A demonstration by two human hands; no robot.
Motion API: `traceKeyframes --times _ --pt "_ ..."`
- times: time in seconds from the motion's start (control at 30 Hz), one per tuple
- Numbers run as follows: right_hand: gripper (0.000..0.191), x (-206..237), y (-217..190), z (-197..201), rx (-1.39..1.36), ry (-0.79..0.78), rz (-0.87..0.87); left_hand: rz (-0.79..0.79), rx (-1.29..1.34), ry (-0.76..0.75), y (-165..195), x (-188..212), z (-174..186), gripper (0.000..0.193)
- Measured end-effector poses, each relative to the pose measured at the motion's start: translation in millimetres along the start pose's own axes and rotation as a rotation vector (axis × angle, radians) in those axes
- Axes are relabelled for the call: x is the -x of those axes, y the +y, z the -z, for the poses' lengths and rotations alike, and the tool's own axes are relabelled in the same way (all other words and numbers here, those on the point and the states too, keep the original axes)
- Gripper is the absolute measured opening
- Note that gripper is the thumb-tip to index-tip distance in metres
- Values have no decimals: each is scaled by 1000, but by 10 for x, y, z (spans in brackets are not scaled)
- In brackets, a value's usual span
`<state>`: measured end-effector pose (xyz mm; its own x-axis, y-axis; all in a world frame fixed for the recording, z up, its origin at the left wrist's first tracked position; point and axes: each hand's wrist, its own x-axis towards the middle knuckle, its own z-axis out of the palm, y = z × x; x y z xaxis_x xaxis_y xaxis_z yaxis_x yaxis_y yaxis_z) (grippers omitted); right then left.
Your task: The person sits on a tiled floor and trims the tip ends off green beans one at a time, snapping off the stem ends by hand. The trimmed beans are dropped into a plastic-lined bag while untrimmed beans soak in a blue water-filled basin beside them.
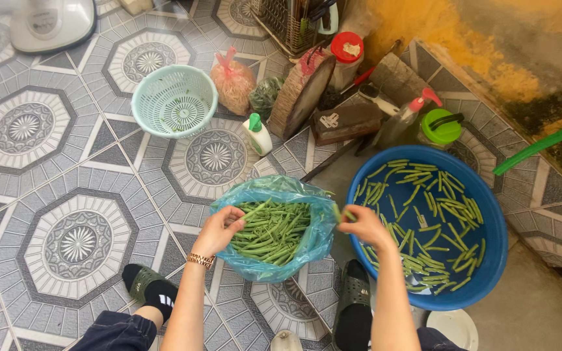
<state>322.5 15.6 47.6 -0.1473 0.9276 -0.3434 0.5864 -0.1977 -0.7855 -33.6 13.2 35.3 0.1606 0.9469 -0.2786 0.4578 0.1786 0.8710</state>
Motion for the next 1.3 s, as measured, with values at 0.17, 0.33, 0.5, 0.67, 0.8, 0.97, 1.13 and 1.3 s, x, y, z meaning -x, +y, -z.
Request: traceKeyframes --times 0.17,0.33,0.5,0.67,0.8,0.97,1.13,1.3 --pt "35 -91 -425 -686 5 -186 203 -20 154 -46 54 -11 -81 27" --pt "57 -104 -440 -833 512 261 209 -34 4 -29 61 26 -104 29" --pt "27 -108 -75 -324 167 41 11 -39 -5 -22 15 7 -162 31" --pt "41 52 332 231 409 466 -285 -112 17 -75 -9 0 -197 30" --pt "45 96 315 276 289 634 70 -135 201 -163 8 13 -220 29" --pt "27 -33 -269 -328 -89 187 539 -249 47 -170 84 60 -234 25" --pt "19 -8 -710 -664 -85 38 331 -329 -59 8 176 133 -171 26" --pt "20 1 -713 -677 -164 14 319 -333 -198 120 291 161 -192 24"
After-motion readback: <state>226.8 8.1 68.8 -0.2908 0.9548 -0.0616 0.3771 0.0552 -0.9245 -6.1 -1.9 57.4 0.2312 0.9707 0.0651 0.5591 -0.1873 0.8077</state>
